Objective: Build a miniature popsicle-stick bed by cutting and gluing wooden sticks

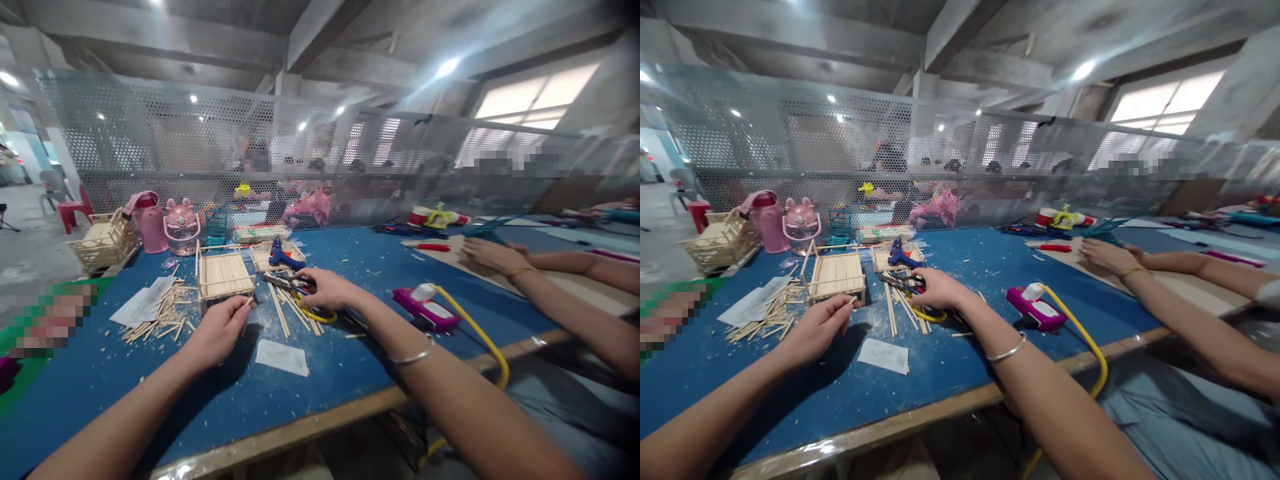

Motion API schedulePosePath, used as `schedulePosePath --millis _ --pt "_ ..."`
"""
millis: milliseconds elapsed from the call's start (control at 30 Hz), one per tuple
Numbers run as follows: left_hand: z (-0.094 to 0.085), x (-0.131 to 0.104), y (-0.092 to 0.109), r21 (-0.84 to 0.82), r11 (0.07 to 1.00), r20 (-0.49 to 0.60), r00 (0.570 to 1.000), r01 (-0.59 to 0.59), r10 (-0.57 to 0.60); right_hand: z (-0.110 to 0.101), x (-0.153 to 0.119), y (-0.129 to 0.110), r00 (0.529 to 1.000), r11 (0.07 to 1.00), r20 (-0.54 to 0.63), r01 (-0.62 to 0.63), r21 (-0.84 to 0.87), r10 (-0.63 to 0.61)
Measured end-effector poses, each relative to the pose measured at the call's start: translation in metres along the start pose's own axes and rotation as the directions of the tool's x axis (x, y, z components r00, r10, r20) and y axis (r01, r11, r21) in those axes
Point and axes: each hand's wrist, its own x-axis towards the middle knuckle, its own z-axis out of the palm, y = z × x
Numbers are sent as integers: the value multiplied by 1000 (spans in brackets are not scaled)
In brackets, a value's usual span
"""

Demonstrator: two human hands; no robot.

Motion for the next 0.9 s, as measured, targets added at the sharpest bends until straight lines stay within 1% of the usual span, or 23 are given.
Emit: schedulePosePath --millis 67,133,267,333,433,500,533,567,600,633,667,700,733,767,800,833,867,900 --pt "1 -3 3 116 993 18 999 -33 31 6 -3 1 997 1000 -71 -29 -13 28" --pt "2 -6 6 211 976 56 997 -56 45 13 -6 -1 991 995 -109 -89 -40 84" --pt "4 -9 11 294 954 117 993 -53 19 25 -16 -10 957 977 -206 -212 -22 203" --pt "5 -9 12 306 951 130 992 -44 4 29 -19 -15 933 959 -239 -284 -23 271" --pt "6 -9 11 278 959 125 992 -56 22 32 -20 -19 911 923 -198 -380 -68 360" --pt "7 -8 10 217 973 94 994 -80 61 30 -20 -21 916 919 -151 -386 -78 372" --pt "7 -8 10 169 983 71 995 -75 64 28 -21 -23 923 929 -163 -363 -75 348" --pt "8 -7 10 94 995 49 998 -42 38 26 -24 -27 928 943 -216 -324 -71 303" --pt "10 -7 10 -21 999 37 999 24 -23 24 -27 -31 926 962 -298 -264 -70 233" --pt "11 -6 11 -175 978 43 993 115 -109 22 -32 -38 909 982 -397 -174 -78 129" --pt "13 -6 12 -353 911 72 977 211 -199 21 -38 -45 874 994 -486 -54 -97 0" --pt "14 -5 13 -526 801 112 957 287 -269 21 -43 -53 842 989 -519 98 -113 -143" --pt "16 -5 14 -663 674 148 940 325 -307 23 -48 -62 809 953 -503 274 -133 -303" --pt "17 -5 15 -759 562 166 932 329 -322 27 -51 -70 774 879 -423 450 -157 -472" --pt "18 -4 15 -816 484 168 931 316 -324 31 -53 -78 724 792 -327 585 -174 -607" --pt "19 -4 15 -847 440 164 933 300 -320 35 -53 -83 670 726 -289 664 -176 -683" --pt "19 -4 15 -858 421 168 936 294 -310 40 -51 -87 632 687 -288 708 -163 -720" --pt "19 -4 14 -859 418 180 939 295 -294 43 -48 -89 606 665 -312 734 -135 -732"
